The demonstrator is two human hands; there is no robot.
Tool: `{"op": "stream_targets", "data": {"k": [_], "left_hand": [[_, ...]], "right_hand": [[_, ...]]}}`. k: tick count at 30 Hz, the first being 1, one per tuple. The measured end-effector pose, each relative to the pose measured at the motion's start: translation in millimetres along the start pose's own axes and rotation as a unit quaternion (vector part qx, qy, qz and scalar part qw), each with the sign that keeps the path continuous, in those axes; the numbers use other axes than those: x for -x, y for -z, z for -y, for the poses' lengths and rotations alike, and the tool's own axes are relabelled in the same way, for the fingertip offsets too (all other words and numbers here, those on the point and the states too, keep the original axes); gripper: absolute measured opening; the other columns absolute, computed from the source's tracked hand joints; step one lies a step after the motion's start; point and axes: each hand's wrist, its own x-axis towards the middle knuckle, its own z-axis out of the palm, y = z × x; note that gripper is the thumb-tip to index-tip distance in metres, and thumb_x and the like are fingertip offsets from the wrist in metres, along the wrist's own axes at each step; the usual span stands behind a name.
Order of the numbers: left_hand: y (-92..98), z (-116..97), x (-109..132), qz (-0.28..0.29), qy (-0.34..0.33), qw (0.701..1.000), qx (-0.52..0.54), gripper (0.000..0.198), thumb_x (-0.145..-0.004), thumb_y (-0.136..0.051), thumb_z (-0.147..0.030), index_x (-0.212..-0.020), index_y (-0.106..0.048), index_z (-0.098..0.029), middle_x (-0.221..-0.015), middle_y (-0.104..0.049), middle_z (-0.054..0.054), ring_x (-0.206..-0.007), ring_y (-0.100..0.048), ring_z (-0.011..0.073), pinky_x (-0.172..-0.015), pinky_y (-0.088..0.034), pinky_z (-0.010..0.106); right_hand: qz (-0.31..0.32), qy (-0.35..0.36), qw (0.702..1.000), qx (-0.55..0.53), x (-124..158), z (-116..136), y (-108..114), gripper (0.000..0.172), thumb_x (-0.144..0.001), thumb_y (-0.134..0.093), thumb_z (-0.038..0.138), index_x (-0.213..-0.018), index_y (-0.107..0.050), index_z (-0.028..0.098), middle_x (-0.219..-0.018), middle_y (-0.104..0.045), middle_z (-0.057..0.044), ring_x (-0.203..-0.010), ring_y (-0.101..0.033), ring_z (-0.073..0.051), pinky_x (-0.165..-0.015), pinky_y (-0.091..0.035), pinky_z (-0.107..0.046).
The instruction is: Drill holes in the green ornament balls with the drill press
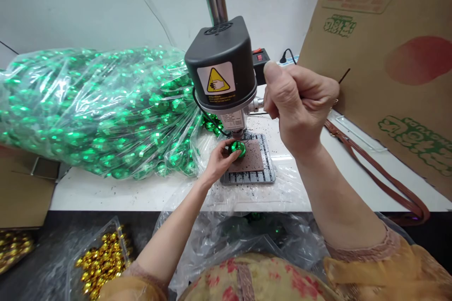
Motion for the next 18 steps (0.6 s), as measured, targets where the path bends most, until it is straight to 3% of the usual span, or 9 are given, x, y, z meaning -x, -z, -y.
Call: {"op": "stream_targets", "data": {"k": [7, 13, 18], "left_hand": [[-8.2, -3, 1, -0.012, -0.050, 0.992, -0.112, 0.046, -0.076, -0.082, -0.041, -0.115, -0.072, -0.019, -0.097, -0.072, 0.005, -0.075, -0.061, 0.0147, -0.064, -0.048, 0.026], [-19.2, 6, 8, -0.025, -0.074, 0.986, -0.146, 0.049, -0.079, -0.082, -0.035, -0.123, -0.068, -0.020, -0.115, -0.074, 0.010, -0.107, -0.067, 0.0258, -0.096, -0.053, 0.040], [-20.8, 11, 10, -0.037, -0.089, 0.984, -0.152, 0.048, -0.080, -0.081, -0.034, -0.125, -0.067, -0.022, -0.120, -0.072, 0.010, -0.116, -0.065, 0.0293, -0.103, -0.051, 0.045]], "right_hand": [[0.004, 0.006, 1.000, -0.001, 0, -1, 0, 0.049, -0.094, -0.064, 0.028, -0.051, -0.044, 0.019, -0.046, -0.041, 0.007, -0.042, -0.036, -0.003, -0.044, -0.033, -0.024], [0.007, 0.000, 1.000, -0.015, -1, -3, 1, 0.050, -0.092, -0.066, 0.041, -0.051, -0.046, 0.020, -0.046, -0.043, 0.006, -0.041, -0.035, -0.004, -0.044, -0.033, -0.026], [0.011, 0.013, 1.000, 0.001, 3, -1, 3, 0.049, -0.094, -0.064, 0.026, -0.050, -0.045, 0.019, -0.045, -0.040, 0.007, -0.042, -0.036, -0.004, -0.043, -0.031, -0.026]]}}
